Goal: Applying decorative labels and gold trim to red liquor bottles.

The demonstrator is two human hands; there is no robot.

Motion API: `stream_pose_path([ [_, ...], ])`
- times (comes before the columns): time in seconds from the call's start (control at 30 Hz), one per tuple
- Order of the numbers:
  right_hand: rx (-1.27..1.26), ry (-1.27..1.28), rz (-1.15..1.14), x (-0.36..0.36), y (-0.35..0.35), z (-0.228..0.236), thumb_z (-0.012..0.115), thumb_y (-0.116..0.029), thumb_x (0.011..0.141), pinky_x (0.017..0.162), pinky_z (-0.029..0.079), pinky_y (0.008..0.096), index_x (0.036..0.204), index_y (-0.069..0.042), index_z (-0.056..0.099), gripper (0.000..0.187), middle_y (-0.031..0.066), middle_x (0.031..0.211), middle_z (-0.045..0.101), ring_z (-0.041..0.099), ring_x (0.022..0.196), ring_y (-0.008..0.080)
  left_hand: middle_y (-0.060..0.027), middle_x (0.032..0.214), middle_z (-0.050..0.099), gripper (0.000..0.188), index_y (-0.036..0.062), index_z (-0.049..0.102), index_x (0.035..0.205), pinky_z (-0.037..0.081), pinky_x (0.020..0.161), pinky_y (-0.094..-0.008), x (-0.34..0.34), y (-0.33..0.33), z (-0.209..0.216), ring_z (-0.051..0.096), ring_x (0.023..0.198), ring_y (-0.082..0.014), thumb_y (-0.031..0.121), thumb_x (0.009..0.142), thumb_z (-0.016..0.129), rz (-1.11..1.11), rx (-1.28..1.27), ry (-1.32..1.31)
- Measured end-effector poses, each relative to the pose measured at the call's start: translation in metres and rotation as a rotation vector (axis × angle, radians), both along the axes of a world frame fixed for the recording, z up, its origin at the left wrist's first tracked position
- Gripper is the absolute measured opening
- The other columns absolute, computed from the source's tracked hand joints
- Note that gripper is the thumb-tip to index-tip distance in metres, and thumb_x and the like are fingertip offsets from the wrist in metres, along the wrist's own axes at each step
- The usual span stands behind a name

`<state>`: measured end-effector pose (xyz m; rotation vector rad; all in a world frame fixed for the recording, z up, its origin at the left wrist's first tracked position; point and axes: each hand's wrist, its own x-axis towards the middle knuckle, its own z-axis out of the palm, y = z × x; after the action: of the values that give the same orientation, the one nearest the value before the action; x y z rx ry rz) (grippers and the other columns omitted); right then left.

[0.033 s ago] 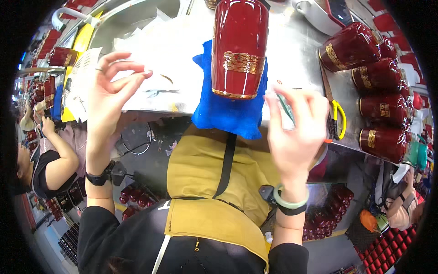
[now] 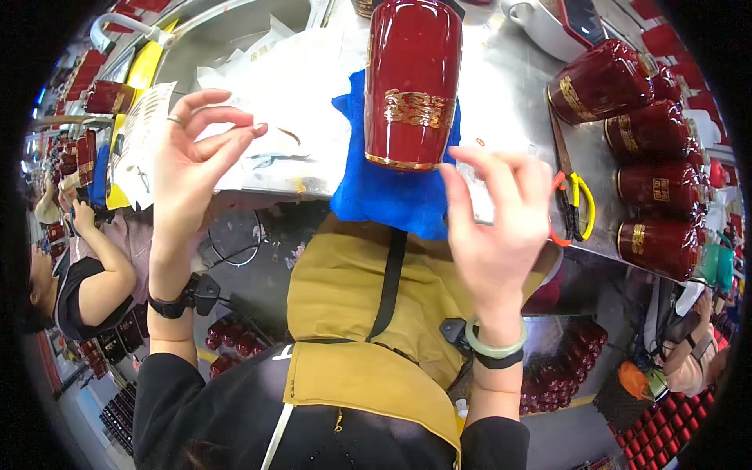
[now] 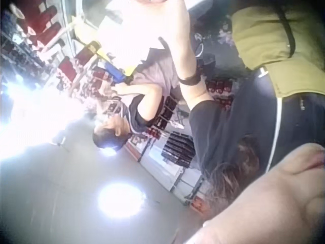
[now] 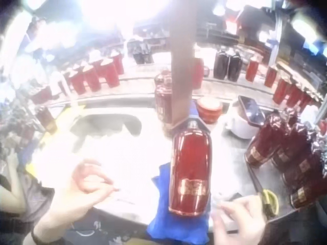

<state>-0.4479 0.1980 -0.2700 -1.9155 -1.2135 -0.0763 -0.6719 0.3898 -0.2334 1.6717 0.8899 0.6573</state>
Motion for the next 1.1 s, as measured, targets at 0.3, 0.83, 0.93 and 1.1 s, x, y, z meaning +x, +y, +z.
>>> stream_pose_path([
  [0.3, 0.164, 0.26, 0.39, -0.065, 0.052, 0.015, 0.073, 0.002, 0.085, 0.056, 0.049, 0.0259, 0.099, -0.003, 0.073, 0.015, 0.0077, 0.094, 0.067, 0.062, 0.066, 0.0127, -0.0154, 0.113, 0.064, 0.05, -0.0053, 0.038, 0.133, 0.058, 0.091, -0.0276, 0.002, -0.017, 0.002, 0.071, 0.105, -0.0264, -0.009, 0.091, 0.066, -0.068, -0.005, -0.043],
  [0.83, -0.127, 0.256, 0.346, -0.1, 0.124, -0.032, 0.069, -0.005, 0.086, 0.072, 0.055, 0.0415, 0.096, -0.004, 0.065, 0.011, 0.0139, 0.094, 0.063, 0.067, 0.085, 0.0353, -0.0141, 0.113, 0.069, 0.039, -0.0031, 0.047, 0.126, 0.057, 0.085, -0.0266, -0.038, -0.007, -0.028, 0.073, 0.102, -0.0226, -0.006, 0.091, 0.064, 0.182, 0.124, 0.149],
  [0.93, 0.04, 0.351, 0.409, -0.095, 0.111, -0.03, 0.071, -0.006, 0.086, 0.069, 0.053, 0.0428, 0.094, -0.004, 0.067, 0.01, 0.0131, 0.092, 0.063, 0.066, 0.078, 0.0353, -0.0165, 0.117, 0.067, 0.042, -0.0046, 0.043, 0.127, 0.057, 0.091, -0.0273, -0.028, -0.018, -0.019, 0.072, 0.105, -0.0246, -0.005, 0.091, 0.065, 0.137, 0.037, -0.044],
  [1.1, 0.14, 0.329, 0.361, -0.095, 0.081, -0.001, 0.074, 0.001, 0.085, 0.054, 0.046, 0.0248, 0.096, -0.003, 0.07, 0.013, 0.0048, 0.083, 0.058, 0.055, 0.062, 0.0116, -0.0226, 0.128, 0.06, 0.05, -0.0033, 0.039, 0.13, 0.056, 0.097, -0.0312, -0.013, -0.031, -0.007, 0.07, 0.108, -0.0279, -0.01, 0.089, 0.068, 0.085, -0.09, -0.133],
])
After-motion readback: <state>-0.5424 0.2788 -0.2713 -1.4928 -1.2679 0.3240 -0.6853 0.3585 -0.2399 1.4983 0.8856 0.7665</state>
